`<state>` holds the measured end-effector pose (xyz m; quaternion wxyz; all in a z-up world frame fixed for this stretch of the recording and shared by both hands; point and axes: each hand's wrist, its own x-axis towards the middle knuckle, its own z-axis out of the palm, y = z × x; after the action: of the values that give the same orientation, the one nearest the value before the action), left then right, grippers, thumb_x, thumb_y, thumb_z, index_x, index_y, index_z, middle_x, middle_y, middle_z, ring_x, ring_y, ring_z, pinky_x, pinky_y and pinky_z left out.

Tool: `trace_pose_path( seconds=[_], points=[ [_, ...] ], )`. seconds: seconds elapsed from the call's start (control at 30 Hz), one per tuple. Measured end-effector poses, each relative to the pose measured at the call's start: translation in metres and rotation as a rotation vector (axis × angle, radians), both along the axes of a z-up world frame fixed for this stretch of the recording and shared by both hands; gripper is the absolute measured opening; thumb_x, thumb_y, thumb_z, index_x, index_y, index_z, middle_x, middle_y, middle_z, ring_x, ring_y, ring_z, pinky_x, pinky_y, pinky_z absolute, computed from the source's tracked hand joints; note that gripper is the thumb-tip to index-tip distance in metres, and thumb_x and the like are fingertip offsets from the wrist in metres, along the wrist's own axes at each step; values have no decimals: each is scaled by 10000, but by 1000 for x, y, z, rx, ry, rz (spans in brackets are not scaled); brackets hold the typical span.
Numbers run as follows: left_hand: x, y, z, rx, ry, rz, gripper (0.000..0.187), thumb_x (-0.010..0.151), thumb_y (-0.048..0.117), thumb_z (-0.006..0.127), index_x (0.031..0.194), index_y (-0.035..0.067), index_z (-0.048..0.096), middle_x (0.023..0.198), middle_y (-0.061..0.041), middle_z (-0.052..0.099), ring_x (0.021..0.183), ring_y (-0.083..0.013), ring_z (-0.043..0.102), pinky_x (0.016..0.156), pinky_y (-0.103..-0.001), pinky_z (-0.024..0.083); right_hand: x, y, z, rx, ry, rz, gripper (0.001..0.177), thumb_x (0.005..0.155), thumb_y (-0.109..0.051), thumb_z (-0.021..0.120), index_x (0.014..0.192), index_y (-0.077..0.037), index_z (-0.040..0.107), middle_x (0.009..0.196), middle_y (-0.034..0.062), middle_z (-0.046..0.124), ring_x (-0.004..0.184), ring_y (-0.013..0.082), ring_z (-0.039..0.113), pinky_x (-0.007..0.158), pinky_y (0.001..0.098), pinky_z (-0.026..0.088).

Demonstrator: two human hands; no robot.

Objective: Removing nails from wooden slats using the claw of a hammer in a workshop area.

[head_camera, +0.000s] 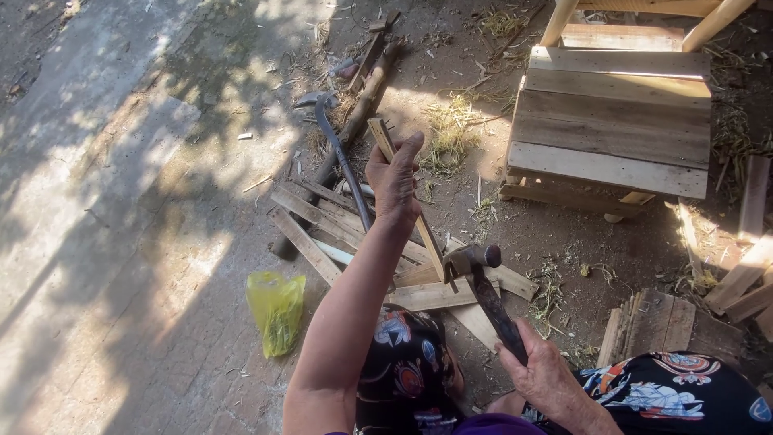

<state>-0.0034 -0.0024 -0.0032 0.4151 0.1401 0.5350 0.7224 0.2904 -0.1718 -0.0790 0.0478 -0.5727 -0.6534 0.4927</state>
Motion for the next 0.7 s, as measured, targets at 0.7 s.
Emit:
trace_pose_path(
  seconds=[0.7],
  points=[
    [-11, -13, -25, 302, -614, -369, 607, 881, 319, 503, 1426, 52, 527, 776, -144, 685, 567, -142, 569, 531, -286, 495, -14, 30, 4, -14, 663, -365, 405, 765, -327, 800, 967, -43, 594, 492, 6, 540, 332, 133, 499, 297, 272, 452]
  ],
)
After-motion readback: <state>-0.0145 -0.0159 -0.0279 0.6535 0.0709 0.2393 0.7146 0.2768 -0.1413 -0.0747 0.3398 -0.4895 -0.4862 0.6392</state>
